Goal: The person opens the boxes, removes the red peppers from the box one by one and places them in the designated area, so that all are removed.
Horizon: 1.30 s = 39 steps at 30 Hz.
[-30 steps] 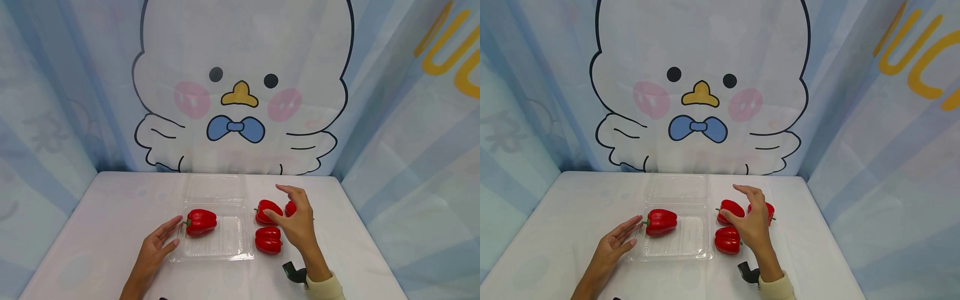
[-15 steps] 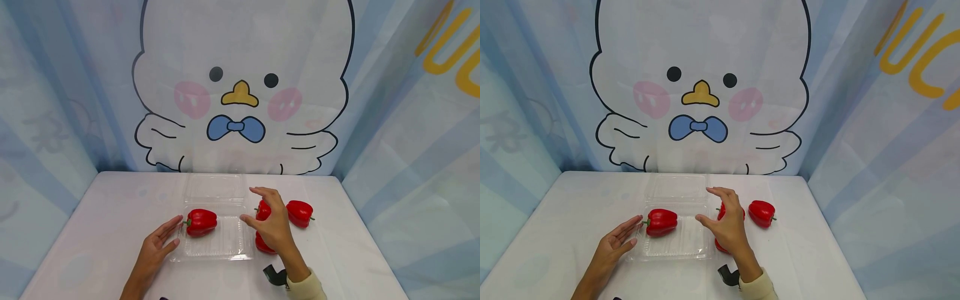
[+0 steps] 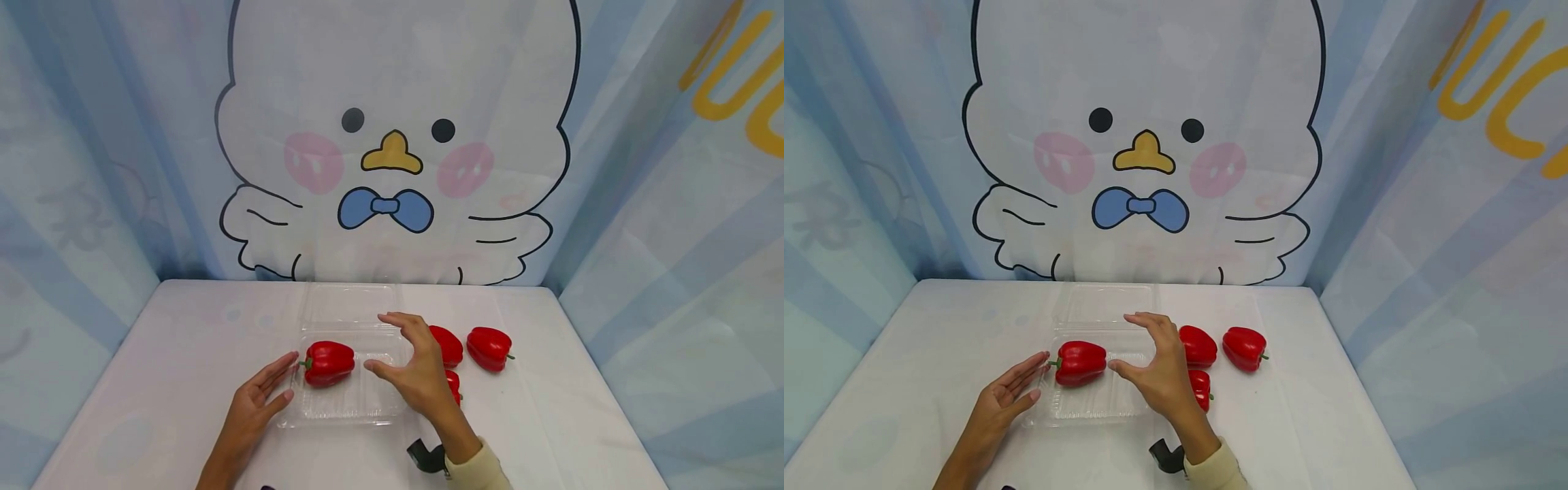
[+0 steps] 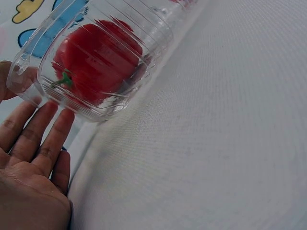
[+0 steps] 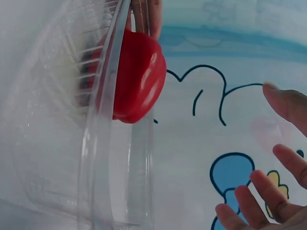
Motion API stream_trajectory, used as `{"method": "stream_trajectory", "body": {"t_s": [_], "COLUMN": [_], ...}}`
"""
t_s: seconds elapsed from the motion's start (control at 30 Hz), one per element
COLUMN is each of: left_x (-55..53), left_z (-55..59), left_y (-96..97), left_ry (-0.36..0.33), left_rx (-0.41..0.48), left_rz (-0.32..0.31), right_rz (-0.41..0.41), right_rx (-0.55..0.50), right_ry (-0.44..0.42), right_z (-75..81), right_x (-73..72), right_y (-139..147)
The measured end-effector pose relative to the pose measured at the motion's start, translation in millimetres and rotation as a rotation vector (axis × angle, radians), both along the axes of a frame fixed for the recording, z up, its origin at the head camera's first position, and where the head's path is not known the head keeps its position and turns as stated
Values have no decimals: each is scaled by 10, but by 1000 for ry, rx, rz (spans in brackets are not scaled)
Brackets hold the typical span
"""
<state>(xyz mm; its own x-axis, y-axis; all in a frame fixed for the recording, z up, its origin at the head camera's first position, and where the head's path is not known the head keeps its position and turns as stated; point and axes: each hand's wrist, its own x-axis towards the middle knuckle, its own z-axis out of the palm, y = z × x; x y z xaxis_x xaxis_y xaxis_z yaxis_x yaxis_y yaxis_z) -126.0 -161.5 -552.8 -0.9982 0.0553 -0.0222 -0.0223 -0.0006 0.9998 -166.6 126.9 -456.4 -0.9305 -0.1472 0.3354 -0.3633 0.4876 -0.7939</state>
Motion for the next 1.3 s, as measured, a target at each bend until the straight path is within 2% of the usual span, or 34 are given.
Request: {"method": "stream_trajectory", "body": {"t_s": [0.4,0.77,1.07,1.3], "left_x": [-15,-21,-3,7], "left_z": [-16,-40,-4,22], "left_y": [-4,-10,2,6], "left_ry": [-37,-22,-23,-23], "left_rx": [-20,-21,-23,-18], "left_rz": [15,16,21,19], "right_rz": [79,137,128,127], "right_rx": [-9,34,113,162], "right_ry": [-88,-162,-258,-273], "right_z": [-150,-307,-379,-440], "right_x": [-35,-106,-156,-196], "right_y": [-240,-434,-564,-627]}}
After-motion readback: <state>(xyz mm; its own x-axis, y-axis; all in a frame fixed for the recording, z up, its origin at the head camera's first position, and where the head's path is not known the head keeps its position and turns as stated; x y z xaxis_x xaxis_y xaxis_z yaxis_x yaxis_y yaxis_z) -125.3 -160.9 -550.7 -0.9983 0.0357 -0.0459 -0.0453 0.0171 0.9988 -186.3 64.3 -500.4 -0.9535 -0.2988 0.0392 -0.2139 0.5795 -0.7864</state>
